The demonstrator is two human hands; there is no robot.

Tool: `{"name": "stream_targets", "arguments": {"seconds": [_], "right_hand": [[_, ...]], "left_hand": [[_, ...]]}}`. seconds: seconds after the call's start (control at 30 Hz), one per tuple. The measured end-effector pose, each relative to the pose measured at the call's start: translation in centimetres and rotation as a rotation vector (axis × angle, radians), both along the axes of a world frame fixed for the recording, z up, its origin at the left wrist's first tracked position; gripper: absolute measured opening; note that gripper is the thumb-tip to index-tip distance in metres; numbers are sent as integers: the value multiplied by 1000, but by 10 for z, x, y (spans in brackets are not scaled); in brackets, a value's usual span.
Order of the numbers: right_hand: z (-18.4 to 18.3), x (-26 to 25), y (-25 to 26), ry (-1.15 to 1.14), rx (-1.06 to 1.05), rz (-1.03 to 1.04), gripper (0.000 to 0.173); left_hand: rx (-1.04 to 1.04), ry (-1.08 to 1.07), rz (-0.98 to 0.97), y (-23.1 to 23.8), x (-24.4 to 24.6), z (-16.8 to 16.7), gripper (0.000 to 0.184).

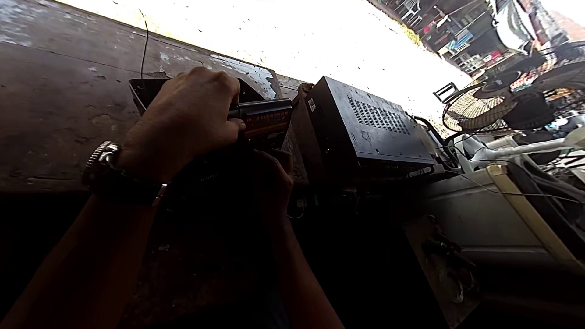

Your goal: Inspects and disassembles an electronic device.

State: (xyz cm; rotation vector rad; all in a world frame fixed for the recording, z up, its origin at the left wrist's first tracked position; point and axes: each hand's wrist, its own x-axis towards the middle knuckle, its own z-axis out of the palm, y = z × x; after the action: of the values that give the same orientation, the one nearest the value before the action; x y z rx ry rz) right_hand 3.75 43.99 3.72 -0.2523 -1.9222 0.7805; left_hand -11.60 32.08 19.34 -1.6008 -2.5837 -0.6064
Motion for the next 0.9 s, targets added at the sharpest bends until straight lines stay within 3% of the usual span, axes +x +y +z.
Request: {"name": "stream_targets", "arguments": {"seconds": [0.17,0.33,0.5,0.67,0.73,0.9], "right_hand": [[0,0,0,26,-26,-36,38],[-2,-2,-2,11,-46,-112,25],[-2,-3,-3,11,-28,-93,28],[-3,-3,-1,0,-1,-97,29],[-1,-1,-1,-23,-13,-90,30],[2,0,-1,-8,-17,-42,30]], "left_hand": [[-4,0,4,0,1,0,22],[4,4,1,1,2,0,22],[16,6,-7,-1,-2,-3,18],[119,32,-143,-1,-28,-24,33],[166,-71,-185,2,-31,-30,32],[201,-305,-57,5,-17,-40,26]]}}
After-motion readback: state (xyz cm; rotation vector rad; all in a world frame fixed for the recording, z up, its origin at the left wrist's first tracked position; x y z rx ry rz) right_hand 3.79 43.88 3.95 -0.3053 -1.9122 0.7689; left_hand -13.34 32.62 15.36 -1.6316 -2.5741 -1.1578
